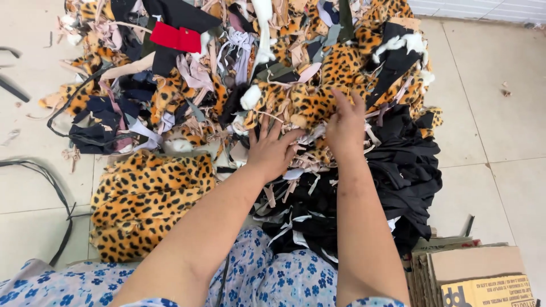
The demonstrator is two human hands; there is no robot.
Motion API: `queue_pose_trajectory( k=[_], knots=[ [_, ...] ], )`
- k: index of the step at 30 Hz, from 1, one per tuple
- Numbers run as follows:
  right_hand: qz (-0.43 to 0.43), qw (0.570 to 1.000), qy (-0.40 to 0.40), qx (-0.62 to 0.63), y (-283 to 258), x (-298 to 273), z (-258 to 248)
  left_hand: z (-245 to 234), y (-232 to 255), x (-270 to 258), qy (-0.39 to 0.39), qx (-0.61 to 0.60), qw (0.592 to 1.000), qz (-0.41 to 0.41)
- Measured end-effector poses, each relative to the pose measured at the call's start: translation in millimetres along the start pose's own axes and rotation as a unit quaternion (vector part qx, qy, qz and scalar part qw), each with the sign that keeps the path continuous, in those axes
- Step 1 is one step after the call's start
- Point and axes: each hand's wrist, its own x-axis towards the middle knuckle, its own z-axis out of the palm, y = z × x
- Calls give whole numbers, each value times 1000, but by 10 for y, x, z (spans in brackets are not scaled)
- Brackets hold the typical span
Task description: Sorting and stacking leopard-print fabric scraps from a large pile of mixed textile waste
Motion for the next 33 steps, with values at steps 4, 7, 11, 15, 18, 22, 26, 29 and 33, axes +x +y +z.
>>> queue_pose_trajectory(
  k=[4, 7, 11, 15, 18, 22, 26, 29, 33],
  knots=[
    [34, 991, -112, -64, 199, 72, 308, -64, 47, 23, -13, 4, 1000, -13],
    [114, 988, 31, 101, 222, 88, 268, -196, 98, 15, -10, 7, 1000, -10],
    [188, 868, 153, 433, -264, -83, -469, -387, 335, -126, -34, 37, 997, -61],
    [146, 802, 178, 551, -458, -215, -966, -633, 666, -497, 49, 16, 997, -53],
    [94, 868, 203, 443, -381, -338, -982, -360, 717, -716, 223, -64, 969, 85],
    [47, 867, 245, 431, -704, -509, -1152, -157, 882, -1064, 337, -208, 888, 236],
    [119, 819, 236, 508, -974, -663, -1405, -199, 946, -1312, 160, -332, 918, 149],
    [95, 815, 178, 543, -939, -859, -1519, -303, 926, -1225, 44, -452, 889, 58],
    [31, 803, 138, 579, -888, -1243, -1330, -166, 764, -752, -118, -666, 736, 37]
  ],
)
